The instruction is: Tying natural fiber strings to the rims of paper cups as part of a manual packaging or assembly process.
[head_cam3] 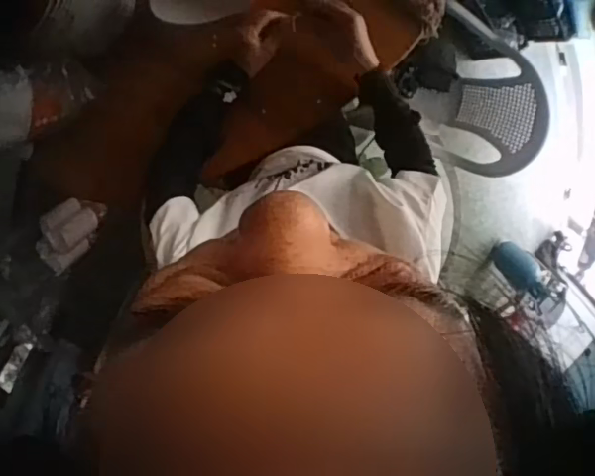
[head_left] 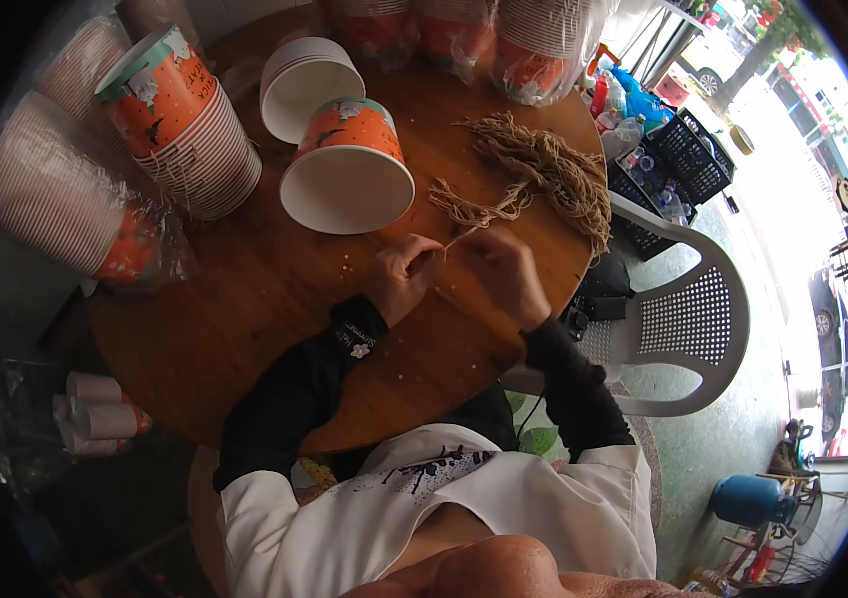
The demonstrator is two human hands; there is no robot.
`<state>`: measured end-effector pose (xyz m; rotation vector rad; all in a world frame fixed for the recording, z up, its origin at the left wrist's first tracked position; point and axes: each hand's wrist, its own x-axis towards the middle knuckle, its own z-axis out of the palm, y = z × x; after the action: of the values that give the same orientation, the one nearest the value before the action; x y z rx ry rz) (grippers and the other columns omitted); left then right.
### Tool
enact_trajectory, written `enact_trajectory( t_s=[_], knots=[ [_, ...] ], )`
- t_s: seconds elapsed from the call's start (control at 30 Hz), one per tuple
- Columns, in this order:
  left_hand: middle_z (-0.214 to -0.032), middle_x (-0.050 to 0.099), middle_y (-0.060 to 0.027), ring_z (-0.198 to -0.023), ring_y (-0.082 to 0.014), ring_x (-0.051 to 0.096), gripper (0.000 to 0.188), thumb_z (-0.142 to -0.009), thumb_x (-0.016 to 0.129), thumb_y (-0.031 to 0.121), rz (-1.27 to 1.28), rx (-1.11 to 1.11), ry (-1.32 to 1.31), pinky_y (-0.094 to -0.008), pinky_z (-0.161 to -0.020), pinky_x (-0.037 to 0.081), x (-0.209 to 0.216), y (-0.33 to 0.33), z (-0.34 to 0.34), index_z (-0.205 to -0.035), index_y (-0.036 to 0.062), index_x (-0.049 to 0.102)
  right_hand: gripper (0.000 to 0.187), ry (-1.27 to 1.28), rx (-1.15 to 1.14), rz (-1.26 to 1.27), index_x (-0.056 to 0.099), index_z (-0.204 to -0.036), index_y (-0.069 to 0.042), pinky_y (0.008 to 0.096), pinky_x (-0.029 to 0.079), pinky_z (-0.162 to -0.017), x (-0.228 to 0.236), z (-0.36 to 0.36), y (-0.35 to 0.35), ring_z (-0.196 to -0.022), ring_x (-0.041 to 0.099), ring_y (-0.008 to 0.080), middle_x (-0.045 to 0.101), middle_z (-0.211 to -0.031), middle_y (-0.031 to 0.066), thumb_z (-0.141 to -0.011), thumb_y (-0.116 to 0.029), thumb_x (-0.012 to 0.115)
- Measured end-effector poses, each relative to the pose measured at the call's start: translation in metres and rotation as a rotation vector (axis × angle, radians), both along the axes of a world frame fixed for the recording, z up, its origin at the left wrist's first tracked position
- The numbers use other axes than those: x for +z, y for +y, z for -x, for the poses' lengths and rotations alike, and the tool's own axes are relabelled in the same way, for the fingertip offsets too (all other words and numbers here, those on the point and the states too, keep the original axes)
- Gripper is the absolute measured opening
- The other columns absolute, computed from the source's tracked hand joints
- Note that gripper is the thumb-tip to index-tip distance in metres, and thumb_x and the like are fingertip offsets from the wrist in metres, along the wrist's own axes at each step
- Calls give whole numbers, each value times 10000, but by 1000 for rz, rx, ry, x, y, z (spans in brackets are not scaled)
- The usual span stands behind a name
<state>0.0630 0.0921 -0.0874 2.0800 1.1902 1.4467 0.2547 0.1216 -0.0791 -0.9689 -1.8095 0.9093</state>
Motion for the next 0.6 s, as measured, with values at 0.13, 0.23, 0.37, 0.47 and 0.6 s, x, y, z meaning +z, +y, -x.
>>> enact_trajectory(
  t_s=[0.13, 0.23, 0.37, 0.47, 0.6],
  knots=[
    [-875, 676, -95, -786, -201, 675, 67, -929, 596, 57, 94, 34, -109, -298, -672, 520, -7, 1, 4, -968, 27, 642, 352, -609, -260, -443, 654, -1168, -153, 385, 508, -856, -9, -47, 84, -1050, 598, 306, 554, -1254, 115, -832, -60, 611],
    [-857, 673, -88, -767, -188, 671, 65, -933, 594, 68, 80, 21, -155, -293, -652, 516, -4, 0, 7, -955, 22, 635, 327, -827, -243, -513, 662, -1173, -157, 401, 459, -957, -22, -74, 135, -1139, 547, 306, 571, -1238, 94, -866, -125, 553],
    [-824, 655, -74, -739, -170, 655, 76, -944, 558, 52, -63, -14, 28, -282, -653, 527, 4, -37, 34, -930, 13, 621, 248, -571, -200, -438, 713, -985, -114, 378, 466, -919, -38, -84, 182, -1058, 569, 297, 641, -1047, 95, -848, -100, 507],
    [-852, 646, -87, -772, -157, 642, 84, -945, 540, 51, 247, 44, -99, -297, -680, 536, 8, -95, 74, -923, 23, 616, 235, -543, -199, -499, 715, -947, -98, 380, 456, -926, -42, -72, 196, -1050, 569, 309, 642, -1023, 108, -843, -84, 505],
    [-871, 640, -72, -773, -136, 620, 139, -975, 526, 143, 394, 301, -437, -293, -724, 532, 5, -144, 136, -938, 48, 620, 241, -598, -214, -543, 710, -947, -96, 382, 456, -920, -45, -82, 217, -1036, 566, 316, 643, -1023, 104, -846, -70, 493]
  ],
)
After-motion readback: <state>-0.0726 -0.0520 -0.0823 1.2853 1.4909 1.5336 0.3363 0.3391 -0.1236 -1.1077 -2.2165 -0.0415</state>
